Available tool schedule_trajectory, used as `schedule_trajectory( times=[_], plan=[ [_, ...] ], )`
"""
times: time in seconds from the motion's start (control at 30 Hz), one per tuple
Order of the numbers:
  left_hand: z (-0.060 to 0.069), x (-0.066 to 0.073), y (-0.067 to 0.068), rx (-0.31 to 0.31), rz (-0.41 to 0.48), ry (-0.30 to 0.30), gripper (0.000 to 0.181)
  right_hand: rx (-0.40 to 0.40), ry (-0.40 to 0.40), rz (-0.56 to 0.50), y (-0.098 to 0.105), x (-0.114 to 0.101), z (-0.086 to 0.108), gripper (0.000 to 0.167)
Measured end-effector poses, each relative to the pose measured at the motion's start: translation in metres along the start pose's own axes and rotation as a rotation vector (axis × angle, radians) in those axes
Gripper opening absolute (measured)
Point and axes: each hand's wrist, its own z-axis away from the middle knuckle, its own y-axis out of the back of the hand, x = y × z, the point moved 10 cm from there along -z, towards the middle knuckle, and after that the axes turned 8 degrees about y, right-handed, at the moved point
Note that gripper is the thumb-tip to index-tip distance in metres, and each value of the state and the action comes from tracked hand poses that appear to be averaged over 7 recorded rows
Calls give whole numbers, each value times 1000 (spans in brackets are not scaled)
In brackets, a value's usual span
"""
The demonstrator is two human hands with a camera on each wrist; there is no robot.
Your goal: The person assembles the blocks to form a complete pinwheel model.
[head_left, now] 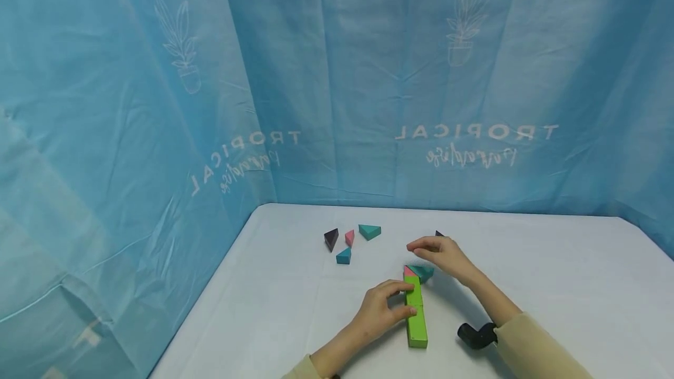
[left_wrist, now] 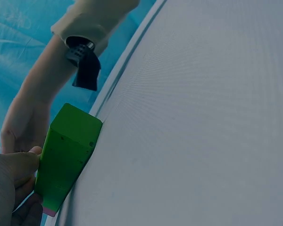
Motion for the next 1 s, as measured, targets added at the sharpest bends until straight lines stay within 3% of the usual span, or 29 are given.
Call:
schedule_trajectory(
  times=[0.2,0.37,0.63,1.0],
  plan=[
    [0,-2,-3,-15,10,36,40,192,-49,40,49,1,13,34],
    [-1,-1,-2,-2,-6,18,39,261,-106,141,71,13,30,33],
    [0,-1,-1,-2,0,21,38,261,-120,270,70,30,44,33],
    [0,0,0,2,1,13,38,234,-63,371,59,30,43,27]
  ],
)
